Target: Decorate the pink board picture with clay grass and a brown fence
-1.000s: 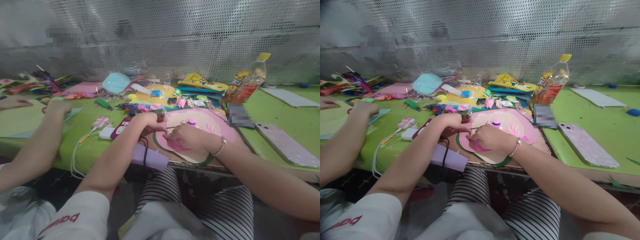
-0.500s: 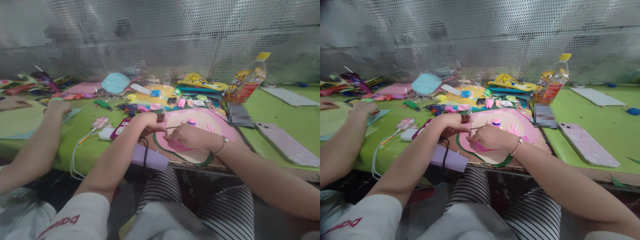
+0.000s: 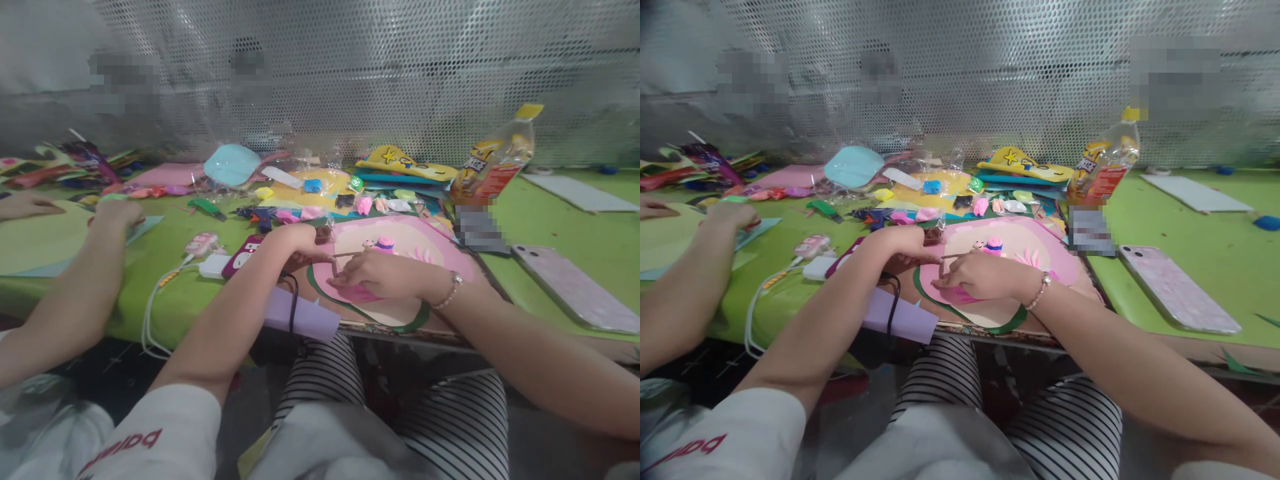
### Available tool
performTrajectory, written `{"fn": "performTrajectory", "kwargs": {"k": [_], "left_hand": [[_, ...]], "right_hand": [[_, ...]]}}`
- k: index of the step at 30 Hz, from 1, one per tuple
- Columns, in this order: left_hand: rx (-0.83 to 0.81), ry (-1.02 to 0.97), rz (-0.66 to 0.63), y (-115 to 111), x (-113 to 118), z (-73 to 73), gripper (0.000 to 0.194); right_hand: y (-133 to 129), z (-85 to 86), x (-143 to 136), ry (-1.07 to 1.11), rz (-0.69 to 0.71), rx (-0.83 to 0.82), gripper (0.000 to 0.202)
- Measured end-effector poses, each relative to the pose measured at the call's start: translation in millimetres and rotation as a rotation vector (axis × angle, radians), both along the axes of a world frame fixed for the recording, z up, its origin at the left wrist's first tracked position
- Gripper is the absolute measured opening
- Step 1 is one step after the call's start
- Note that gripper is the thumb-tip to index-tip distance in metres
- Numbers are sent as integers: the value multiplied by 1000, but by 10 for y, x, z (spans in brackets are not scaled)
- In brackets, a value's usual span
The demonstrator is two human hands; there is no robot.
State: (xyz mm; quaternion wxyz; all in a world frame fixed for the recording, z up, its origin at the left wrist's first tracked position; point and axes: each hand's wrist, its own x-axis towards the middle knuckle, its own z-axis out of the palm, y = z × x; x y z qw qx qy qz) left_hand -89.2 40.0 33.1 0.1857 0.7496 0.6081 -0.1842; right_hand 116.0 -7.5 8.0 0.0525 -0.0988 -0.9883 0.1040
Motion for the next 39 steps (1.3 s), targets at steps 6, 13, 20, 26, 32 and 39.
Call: {"fn": "performTrajectory", "kwargs": {"k": [6,13,20,26,32,39], "left_hand": [[-2,-4,-15,-16,7,10,71],[14,14,-22,-12,9,15,77],[8,20,-22,-31,24,40,77],[2,34,-12,-27,27,28,74],[-2,34,2,-11,23,26,73],[-17,17,-15,-6,4,19,68]], "right_hand": [[-14,45,8,-40,8,17,30],[17,15,13,-33,0,153,31],[-14,53,12,-80,-44,407,31],[-40,42,3,-91,-64,386,30],[35,40,41,-11,-100,306,29],[90,-2,56,-19,-54,112,31]]}}
